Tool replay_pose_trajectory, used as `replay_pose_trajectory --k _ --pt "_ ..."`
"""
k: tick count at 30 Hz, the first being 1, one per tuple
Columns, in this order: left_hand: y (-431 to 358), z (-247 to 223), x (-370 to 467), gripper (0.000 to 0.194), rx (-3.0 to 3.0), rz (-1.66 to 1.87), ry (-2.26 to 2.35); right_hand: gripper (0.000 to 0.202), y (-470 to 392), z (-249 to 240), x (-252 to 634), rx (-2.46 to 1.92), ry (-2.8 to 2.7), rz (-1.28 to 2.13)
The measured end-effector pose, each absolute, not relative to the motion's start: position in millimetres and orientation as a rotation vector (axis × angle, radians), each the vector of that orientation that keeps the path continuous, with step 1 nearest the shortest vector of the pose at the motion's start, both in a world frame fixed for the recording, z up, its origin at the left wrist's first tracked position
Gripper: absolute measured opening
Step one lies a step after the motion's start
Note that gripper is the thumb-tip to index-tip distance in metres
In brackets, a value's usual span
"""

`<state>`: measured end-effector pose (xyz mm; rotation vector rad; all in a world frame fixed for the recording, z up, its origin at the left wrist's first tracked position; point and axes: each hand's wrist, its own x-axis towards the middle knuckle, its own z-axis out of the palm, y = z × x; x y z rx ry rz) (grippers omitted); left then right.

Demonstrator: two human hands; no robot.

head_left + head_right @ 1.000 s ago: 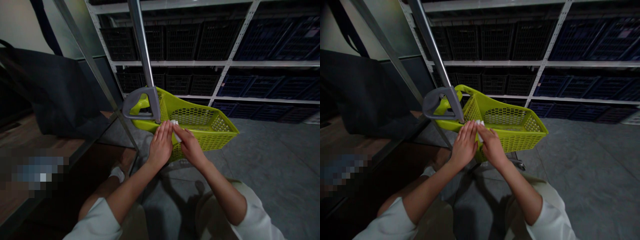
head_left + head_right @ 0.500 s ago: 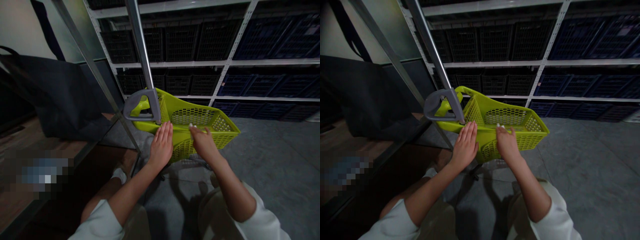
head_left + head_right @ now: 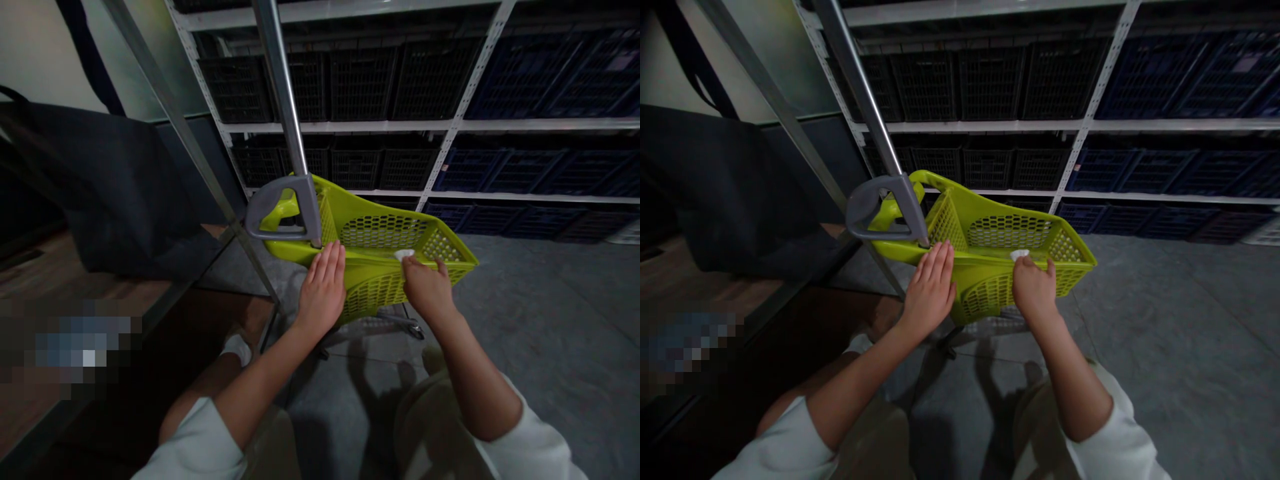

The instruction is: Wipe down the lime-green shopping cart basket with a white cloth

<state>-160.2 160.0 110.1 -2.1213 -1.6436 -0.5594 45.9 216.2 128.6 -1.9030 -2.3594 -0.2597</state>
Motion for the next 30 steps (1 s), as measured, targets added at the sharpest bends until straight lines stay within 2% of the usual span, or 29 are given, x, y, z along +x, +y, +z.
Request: replay_pose_trajectory --k 5,7,15,22,27,30 --pt "161 110 -157 0.068 -2.102 -0.537 -1.676 0.074 202 114 3 -1.190 -2.475 -0.093" --pt "161 111 -157 0.066 -2.103 -0.524 -1.683 0.076 198 104 -5 -1.052 -2.445 -0.105" --pt "160 112 -161 0.069 -2.118 -0.506 -1.649 0.062 226 80 66 -1.467 -2.243 -0.183" --pt "159 113 -160 0.069 -2.103 -0.472 -1.657 0.051 258 69 85 -1.306 -2.245 -0.004" --pt "159 113 -159 0.070 -2.101 -0.481 -1.660 0.073 243 70 32 -1.452 -2.142 -0.050" --pt "160 111 -159 0.069 -2.097 -0.495 -1.659 0.083 222 79 -9 -1.306 -2.188 -0.074"
